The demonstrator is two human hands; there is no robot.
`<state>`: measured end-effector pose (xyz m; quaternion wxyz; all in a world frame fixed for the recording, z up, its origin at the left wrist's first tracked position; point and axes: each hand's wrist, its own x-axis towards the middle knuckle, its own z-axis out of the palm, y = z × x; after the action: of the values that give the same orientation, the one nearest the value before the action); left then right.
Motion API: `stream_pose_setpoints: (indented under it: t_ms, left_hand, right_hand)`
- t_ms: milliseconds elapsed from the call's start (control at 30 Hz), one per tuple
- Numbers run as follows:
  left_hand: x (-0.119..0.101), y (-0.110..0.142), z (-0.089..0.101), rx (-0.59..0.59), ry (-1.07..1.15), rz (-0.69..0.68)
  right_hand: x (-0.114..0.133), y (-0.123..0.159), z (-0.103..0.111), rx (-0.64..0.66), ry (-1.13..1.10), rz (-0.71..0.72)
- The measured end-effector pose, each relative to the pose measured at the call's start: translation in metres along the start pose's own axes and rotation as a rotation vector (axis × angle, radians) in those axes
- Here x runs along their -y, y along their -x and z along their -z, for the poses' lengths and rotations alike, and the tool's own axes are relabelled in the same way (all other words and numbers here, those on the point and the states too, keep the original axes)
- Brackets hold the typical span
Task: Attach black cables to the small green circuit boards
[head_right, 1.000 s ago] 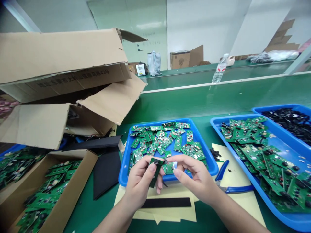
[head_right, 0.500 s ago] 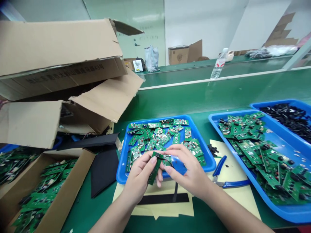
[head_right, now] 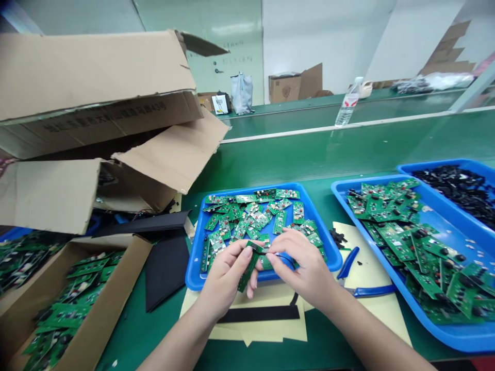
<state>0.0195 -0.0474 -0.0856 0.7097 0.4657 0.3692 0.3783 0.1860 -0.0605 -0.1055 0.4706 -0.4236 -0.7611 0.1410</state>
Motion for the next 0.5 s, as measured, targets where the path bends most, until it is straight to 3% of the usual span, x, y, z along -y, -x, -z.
stream_pose_setpoints:
  t_ms: [300,500]
  left_hand:
    - [0.0003,0.0004,0.0013,0.013,-0.109,0.022]
    - [-0.0019,0.0022,0.0033,0.176,-0.313,0.052]
  right_hand:
    - [-0.0041,-0.0007,0.0064,-0.046,0.150,0.069]
    - [-0.0072,-0.0003,0.0052,-0.083,0.220,0.149]
